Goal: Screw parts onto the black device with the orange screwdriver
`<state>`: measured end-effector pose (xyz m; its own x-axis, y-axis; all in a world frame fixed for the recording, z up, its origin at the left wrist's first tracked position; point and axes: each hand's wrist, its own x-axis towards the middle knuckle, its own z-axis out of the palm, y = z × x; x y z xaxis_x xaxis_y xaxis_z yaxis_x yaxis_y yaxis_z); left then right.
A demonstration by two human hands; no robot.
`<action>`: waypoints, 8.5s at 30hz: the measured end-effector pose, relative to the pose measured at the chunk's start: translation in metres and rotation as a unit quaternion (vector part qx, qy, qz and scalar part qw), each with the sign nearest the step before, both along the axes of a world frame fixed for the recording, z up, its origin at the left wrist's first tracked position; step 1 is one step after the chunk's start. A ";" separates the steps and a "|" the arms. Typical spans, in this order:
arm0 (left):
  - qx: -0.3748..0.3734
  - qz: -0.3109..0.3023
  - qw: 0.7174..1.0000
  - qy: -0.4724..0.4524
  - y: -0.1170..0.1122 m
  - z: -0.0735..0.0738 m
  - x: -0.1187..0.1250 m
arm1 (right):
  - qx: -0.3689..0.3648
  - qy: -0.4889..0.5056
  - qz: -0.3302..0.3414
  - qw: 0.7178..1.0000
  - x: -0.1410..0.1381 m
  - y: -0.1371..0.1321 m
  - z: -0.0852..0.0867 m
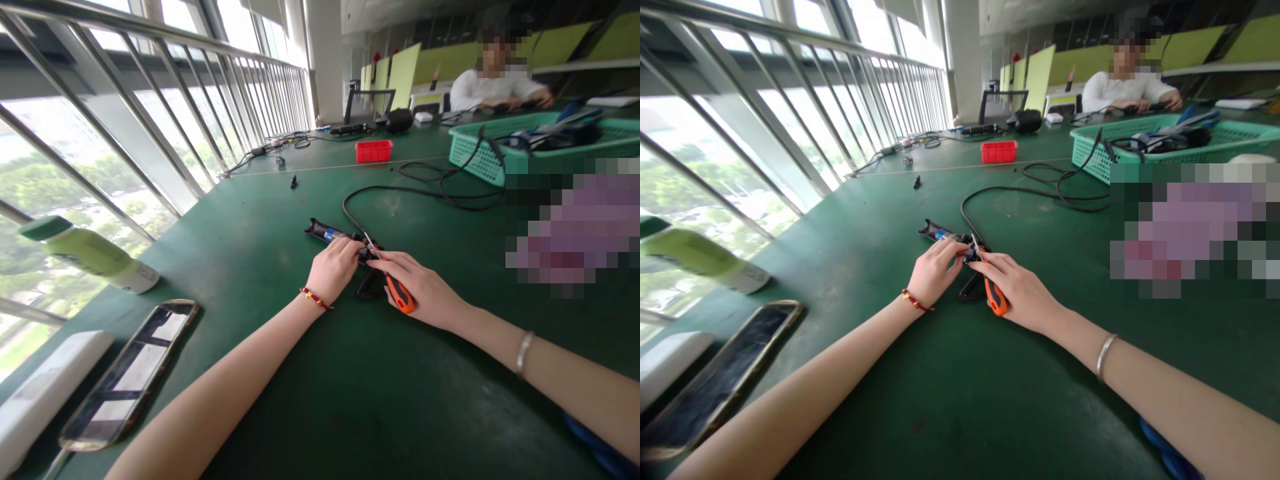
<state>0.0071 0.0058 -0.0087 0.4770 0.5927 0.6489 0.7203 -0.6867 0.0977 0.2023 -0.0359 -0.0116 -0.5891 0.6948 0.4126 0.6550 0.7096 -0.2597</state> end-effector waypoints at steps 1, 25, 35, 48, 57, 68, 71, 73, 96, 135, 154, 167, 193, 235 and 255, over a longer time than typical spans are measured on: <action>-0.002 0.003 1.000 0.002 0.000 0.000 0.000 | -0.001 0.012 -0.001 1.000 0.000 0.000 0.000; -0.021 0.026 0.999 0.030 -0.001 0.000 0.002 | 0.049 0.033 0.035 0.998 -0.006 0.002 -0.001; -0.001 0.006 1.000 0.021 -0.002 0.000 0.003 | 0.046 0.049 0.021 0.998 -0.008 0.004 -0.002; -0.043 -0.011 0.999 -0.015 -0.001 0.000 0.003 | 0.035 0.067 0.028 0.997 -0.008 0.004 -0.001; -0.057 -0.014 0.998 -0.036 0.000 0.000 0.003 | 0.078 0.138 -0.033 0.987 -0.005 0.000 0.005; -0.048 0.002 0.999 -0.003 -0.003 0.000 0.005 | 0.055 0.177 -0.077 0.980 -0.001 0.000 0.003; -0.050 0.008 0.999 0.007 -0.005 0.001 0.006 | 0.054 0.173 -0.075 0.981 -0.001 -0.001 0.003; -0.048 0.009 0.999 0.010 -0.006 0.002 0.006 | 0.052 0.171 -0.074 0.981 -0.001 -0.001 0.003; -0.016 0.002 1.000 0.025 0.000 -0.001 0.004 | 0.053 0.154 -0.057 0.985 -0.003 0.000 0.001; -0.055 0.073 0.992 0.084 0.031 0.005 -0.038 | 0.095 0.183 0.020 0.978 -0.003 -0.010 0.010; -0.068 0.053 0.994 0.074 0.032 0.004 -0.038 | 0.100 0.181 0.015 0.978 -0.004 -0.011 0.011; -0.074 0.052 0.993 0.070 0.032 0.004 -0.038 | 0.075 0.170 0.009 0.983 -0.003 -0.010 0.009; -0.087 0.016 0.993 0.072 0.030 0.006 -0.036 | 0.158 0.204 0.005 0.966 -0.007 -0.017 0.018; -0.064 -0.001 0.995 0.076 0.031 0.004 -0.036 | 0.154 0.295 -0.039 0.942 -0.008 -0.017 0.008; -0.076 0.004 0.994 0.083 0.030 0.005 -0.035 | 0.166 0.303 -0.035 0.938 -0.006 -0.015 0.007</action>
<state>-0.0276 0.0353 -0.0036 0.5653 0.6815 0.4648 0.7402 -0.6677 0.0788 0.1958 -0.0506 -0.0046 -0.1345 0.4966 0.8575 0.5071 0.7779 -0.3710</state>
